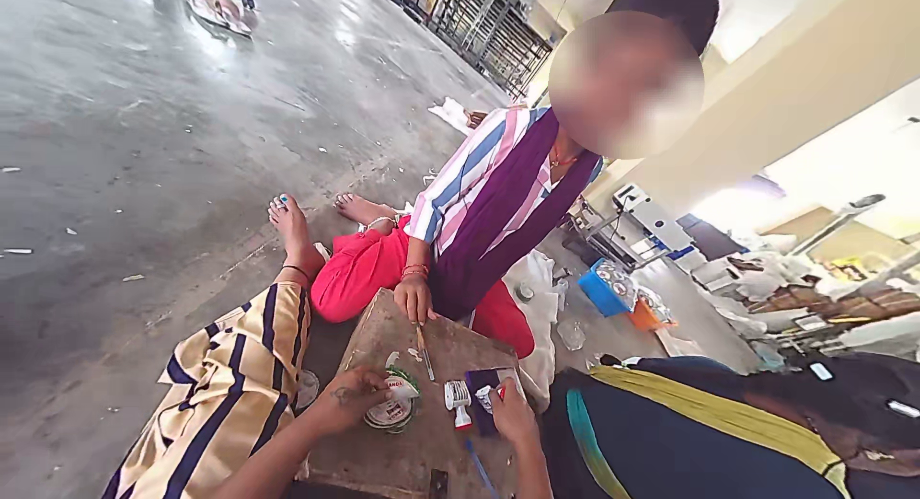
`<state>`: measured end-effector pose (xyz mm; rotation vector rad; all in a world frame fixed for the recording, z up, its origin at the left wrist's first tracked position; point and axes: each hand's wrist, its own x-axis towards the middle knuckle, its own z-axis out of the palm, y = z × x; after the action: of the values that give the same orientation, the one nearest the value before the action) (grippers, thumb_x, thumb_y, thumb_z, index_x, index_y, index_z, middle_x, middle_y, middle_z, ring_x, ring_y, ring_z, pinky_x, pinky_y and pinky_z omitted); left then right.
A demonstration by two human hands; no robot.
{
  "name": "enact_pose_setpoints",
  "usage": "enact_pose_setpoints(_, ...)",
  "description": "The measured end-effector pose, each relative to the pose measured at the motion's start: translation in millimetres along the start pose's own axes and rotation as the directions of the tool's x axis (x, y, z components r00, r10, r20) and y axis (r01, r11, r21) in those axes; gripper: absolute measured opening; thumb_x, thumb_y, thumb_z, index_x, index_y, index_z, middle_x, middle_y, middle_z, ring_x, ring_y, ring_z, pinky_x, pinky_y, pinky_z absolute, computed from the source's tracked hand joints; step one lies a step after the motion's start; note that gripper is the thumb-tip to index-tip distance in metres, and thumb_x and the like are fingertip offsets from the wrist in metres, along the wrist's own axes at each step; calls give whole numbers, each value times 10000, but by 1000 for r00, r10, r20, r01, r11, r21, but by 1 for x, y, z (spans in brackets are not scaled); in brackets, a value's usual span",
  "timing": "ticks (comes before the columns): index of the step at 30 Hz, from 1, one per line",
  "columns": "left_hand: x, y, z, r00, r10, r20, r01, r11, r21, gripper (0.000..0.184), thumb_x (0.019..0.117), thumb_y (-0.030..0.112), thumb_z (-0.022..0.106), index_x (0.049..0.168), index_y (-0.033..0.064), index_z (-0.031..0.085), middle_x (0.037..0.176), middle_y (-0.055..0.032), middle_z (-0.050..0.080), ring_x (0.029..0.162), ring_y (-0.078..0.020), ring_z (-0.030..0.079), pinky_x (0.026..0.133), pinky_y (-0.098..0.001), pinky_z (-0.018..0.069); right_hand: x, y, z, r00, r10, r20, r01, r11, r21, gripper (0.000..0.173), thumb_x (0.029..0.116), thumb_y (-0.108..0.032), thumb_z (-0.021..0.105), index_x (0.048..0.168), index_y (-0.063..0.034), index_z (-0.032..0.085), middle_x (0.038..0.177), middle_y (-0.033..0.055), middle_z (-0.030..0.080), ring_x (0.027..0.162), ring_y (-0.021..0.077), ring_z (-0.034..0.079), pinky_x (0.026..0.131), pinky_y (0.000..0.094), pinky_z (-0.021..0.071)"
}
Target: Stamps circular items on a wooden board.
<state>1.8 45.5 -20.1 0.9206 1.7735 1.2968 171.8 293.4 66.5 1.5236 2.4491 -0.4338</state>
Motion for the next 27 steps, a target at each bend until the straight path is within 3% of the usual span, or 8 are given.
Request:
enact_pose_setpoints(3, 2, 5, -6, 997, -58, 51, 59, 998, -3, 249, 988, 157, 688, 1133, -44, 718, 1388, -181, 614, 1262, -253, 602, 1093, -406, 456, -2, 5, 2, 1000, -20, -12, 20, 999, 37, 373, 1091, -271, 463, 1372, -37, 539, 1166, 253, 683, 1103, 422, 661, 927, 615, 492)
enact_pose_setpoints(8, 0, 12, 0, 997, -72, -9, 72, 995, 74, 264, 897, 189, 800, 1048, -19, 744, 1349, -167, 646, 1250, -286, 610, 1082, -474, 455, -2, 4, 3, 999, -33, -35, 35, 998, 53, 368, 1083, -238, 481, 1354, 0, 552, 1155, 284, 670, 1092, 448, 649, 920, 631, 478)
enact_pose_setpoints(11, 1, 8, 0, 997, -78, -27, 80, 995, 66, 306, 966, 258, 726, 1109, -13, 733, 1294, -171, 675, 1214, -292, 632, 1078, -490, 454, -7, 8, 2, 990, -37, -138, 54, 991, 122, 409, 1068, -243, 519, 1348, 54, 552, 1178, 322, 650, 1115, 480, 629, 943, 660, 462)
enact_pose_setpoints(13, 2, 6, -1, 997, -59, -50, 61, 997, 51, 326, 1001, 238, 678, 1166, -43, 692, 1171, -209, 697, 1122, -321, 657, 1034, -510, 472, -20, 8, -5, 956, -77, -283, 134, 973, 186, 387, 1047, -213, 556, 1306, 74, 568, 1109, 328, 658, 1037, 479, 643, 891, 661, 470)
enact_pose_setpoints(16, -3, 12, 0, 992, -97, -79, 101, 993, 52, 334, 1047, 170, 585, 1269, -80, 578, 1152, -256, 666, 1097, -369, 654, 1009, -530, 483, -51, -7, -10, 889, -235, -393, 353, 899, 261, 309, 1025, -156, 554, 1208, 90, 587, 966, 250, 642, 864, 344, 618, 778, 560, 477)
enact_pose_setpoints(18, -5, 14, 2, 988, -116, -101, 125, 988, 91, 337, 1060, 142, 542, 1316, -77, 534, 1173, -273, 656, 1122, -397, 648, 1011, -553, 480, -71, -26, 0, 855, -380, -352, 480, 836, 265, 294, 1007, -139, 544, 1178, 96, 592, 905, 182, 641, 783, 245, 609, 722, 466, 500)
enact_pose_setpoints(22, -7, 17, 3, 986, -125, -106, 140, 979, 146, 455, 1089, 135, 465, 1515, -5, 386, 1226, -293, 647, 1167, -442, 636, 1036, -576, 460, -84, -72, 33, 802, -577, -154, 595, 792, 132, 285, 982, -209, 584, 1126, 29, 648, 783, 145, 660, 682, 294, 647, 631, 513, 512)
enact_pose_setpoints(27, -6, 11, 3, 991, -69, -119, 84, 988, 129, 510, 1109, 144, 401, 1600, 63, 289, 1203, -299, 659, 1113, -454, 657, 1008, -582, 476, -80, -100, 38, 770, -621, -151, 630, 777, 18, 265, 977, -215, 597, 1084, 20, 658, 793, 157, 671, 713, 339, 668, 630, 549, 506)
